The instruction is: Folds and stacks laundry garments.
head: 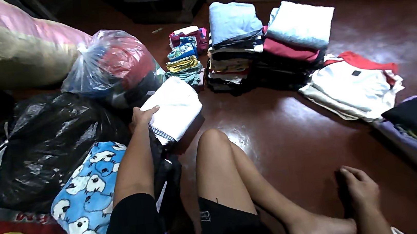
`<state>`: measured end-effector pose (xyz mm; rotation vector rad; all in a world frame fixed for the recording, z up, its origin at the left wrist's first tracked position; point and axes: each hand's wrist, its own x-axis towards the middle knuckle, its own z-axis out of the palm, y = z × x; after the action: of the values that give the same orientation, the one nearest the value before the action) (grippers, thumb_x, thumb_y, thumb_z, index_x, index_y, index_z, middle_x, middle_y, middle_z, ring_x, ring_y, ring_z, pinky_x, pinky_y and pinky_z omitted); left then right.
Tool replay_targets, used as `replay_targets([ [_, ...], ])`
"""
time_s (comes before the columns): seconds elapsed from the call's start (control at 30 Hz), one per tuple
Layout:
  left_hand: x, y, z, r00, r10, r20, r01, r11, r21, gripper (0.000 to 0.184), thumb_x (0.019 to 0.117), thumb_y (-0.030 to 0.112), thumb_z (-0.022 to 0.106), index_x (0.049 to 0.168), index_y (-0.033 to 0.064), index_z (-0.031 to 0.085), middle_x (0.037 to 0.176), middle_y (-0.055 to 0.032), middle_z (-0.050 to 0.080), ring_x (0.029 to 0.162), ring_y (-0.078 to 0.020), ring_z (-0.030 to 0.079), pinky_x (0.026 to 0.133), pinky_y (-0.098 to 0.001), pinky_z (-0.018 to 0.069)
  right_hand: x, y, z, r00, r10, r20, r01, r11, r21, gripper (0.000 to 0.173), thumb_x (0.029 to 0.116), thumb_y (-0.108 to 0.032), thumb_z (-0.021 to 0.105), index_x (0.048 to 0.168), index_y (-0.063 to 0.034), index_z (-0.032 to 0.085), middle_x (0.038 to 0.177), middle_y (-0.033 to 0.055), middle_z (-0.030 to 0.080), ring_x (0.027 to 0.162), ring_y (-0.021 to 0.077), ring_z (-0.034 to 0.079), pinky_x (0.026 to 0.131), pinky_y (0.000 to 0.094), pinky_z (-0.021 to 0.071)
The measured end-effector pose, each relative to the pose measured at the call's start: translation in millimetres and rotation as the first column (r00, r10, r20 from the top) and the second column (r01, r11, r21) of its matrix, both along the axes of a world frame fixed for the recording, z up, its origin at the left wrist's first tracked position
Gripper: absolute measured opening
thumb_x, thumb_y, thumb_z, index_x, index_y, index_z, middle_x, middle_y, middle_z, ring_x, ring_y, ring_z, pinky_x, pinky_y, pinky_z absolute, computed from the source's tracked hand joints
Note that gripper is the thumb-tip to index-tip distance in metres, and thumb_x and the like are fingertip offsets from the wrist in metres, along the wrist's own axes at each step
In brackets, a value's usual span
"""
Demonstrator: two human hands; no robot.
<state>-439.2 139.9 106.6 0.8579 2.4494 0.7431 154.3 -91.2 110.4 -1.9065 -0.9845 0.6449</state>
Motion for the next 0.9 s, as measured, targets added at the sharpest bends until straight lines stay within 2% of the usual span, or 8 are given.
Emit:
replay_targets([
  [0.03, -3.4, 0.9, -1.2, 0.998, 0.011, 0.055, -0.012, 1.0, 0.023, 0.097, 0.0708, 0.052, 0.091, 0.141, -0.0008, 0.051, 0.133, -0.0293, 0.06, 0.127, -0.0432, 0.057, 0.105, -0.0633, 0.0462, -20.8, 14.7, 42.4, 0.967, -0.21, -0.147, 0.159, 0.942, -0.297, 0.028, 0.1041, 0.003, 0.051, 0.128, 0.0151, 0.057, 0.124, 0.0256, 0.062, 0.106, 0.0206, 0.057, 0.099, 0.0315, 0.0418],
  [0.1, -4.5, -1.1, 2.4, 0.965, 0.068, 0.253, -0.092, 0.992, 0.085, 0.09, 0.0758, 0.042, 0.091, 0.14, -0.0072, 0.05, 0.135, -0.0297, 0.057, 0.127, -0.0409, 0.056, 0.105, -0.0602, 0.0464, -20.1, 23.2, 42.3, 0.931, -0.33, -0.157, 0.228, 0.861, -0.455, 0.032, 0.1066, -0.002, 0.048, 0.136, 0.0097, 0.054, 0.131, 0.0242, 0.058, 0.111, 0.0231, 0.055, 0.102, 0.0359, 0.0409],
  [0.17, -7.1, -3.0, 5.1, 0.883, 0.098, 0.459, -0.171, 0.978, 0.12, 0.08, 0.083, 0.041, 0.084, 0.14, -0.0039, 0.051, 0.134, -0.0252, 0.06, 0.122, -0.0362, 0.06, 0.101, -0.0568, 0.0517, 28.4, 2.8, -51.4, 0.986, -0.156, -0.061, 0.138, 0.964, -0.226, 0.03, 0.1052, -0.009, 0.056, 0.127, 0.011, 0.06, 0.12, 0.0277, 0.063, 0.104, 0.0284, 0.06, 0.094, 0.0433, 0.0475],
  [0.2, -8.5, -2.8, 7.4, 0.837, 0.092, 0.539, -0.192, 0.972, 0.133, 0.074, 0.0869, 0.042, 0.079, 0.141, -0.0005, 0.052, 0.133, -0.023, 0.061, 0.12, -0.0345, 0.062, 0.098, -0.0562, 0.0535, 61.3, -5.2, -121.3, 0.992, -0.101, 0.078, 0.101, 0.995, 0.001, 0.028, 0.101, -0.015, 0.063, 0.115, 0.0085, 0.068, 0.107, 0.0268, 0.069, 0.094, 0.0306, 0.067, 0.081, 0.0484, 0.0557],
  [0.3, -7.8, -4.1, 22.8, 0.758, 0.055, 0.65, -0.213, 0.962, 0.168, 0.058, 0.0934, 0.041, 0.069, 0.138, 0.0069, 0.056, 0.129, -0.0181, 0.065, 0.116, -0.031, 0.065, 0.095, -0.0546, 0.0556, 98.2, -4.4, -171.2, 0.994, -0.109, -0.025, 0.106, 0.989, -0.098, 0.026, 0.1004, -0.023, 0.066, 0.118, -0.0048, 0.071, 0.115, 0.0169, 0.071, 0.106, 0.031, 0.066, 0.093, 0.0574, 0.0517],
  [0.77, -57.3, -11.4, 108.6, 0.79, -0.055, 0.611, -0.247, 0.883, 0.399, 0.041, 0.0954, 0.036, 0.065, 0.13, 0.0137, 0.063, 0.115, -0.008, 0.072, 0.102, -0.0197, 0.071, 0.086, -0.0436, 0.0592, 97.1, -6.4, -170.3, 0.995, -0.088, 0.04, 0.09, 0.994, -0.066, 0.027, 0.1005, -0.023, 0.066, 0.117, -0.0028, 0.071, 0.116, 0.0188, 0.071, 0.108, 0.0318, 0.066, 0.094, 0.0569, 0.0518],
  [0.83, -60.7, -13.3, 115.9, 0.798, -0.035, 0.602, -0.264, 0.877, 0.402, 0.043, 0.0942, 0.037, 0.066, 0.131, 0.014, 0.062, 0.116, -0.008, 0.071, 0.103, -0.0201, 0.07, 0.087, -0.0443, 0.059, 65.8, -1.5, -123.0, 0.987, -0.155, 0.05, 0.161, 0.973, -0.163, 0.027, 0.1018, -0.013, 0.061, 0.12, 0.0061, 0.068, 0.119, 0.0265, 0.068, 0.108, 0.0358, 0.065, 0.094, 0.0542, 0.0516],
  [0.9, -58.6, -15.8, 113.6, 0.802, -0.011, 0.597, -0.249, 0.903, 0.351, 0.045, 0.094, 0.039, 0.066, 0.132, 0.0152, 0.061, 0.117, -0.0081, 0.07, 0.105, -0.0213, 0.069, 0.087, -0.0464, 0.0586, 28.5, 20.0, -44.9, 0.941, -0.32, -0.107, 0.226, 0.833, -0.505, 0.035, 0.1069, -0.005, 0.05, 0.14, 0.0047, 0.056, 0.142, 0.0235, 0.056, 0.128, 0.0326, 0.053, 0.111, 0.0471, 0.0384],
])
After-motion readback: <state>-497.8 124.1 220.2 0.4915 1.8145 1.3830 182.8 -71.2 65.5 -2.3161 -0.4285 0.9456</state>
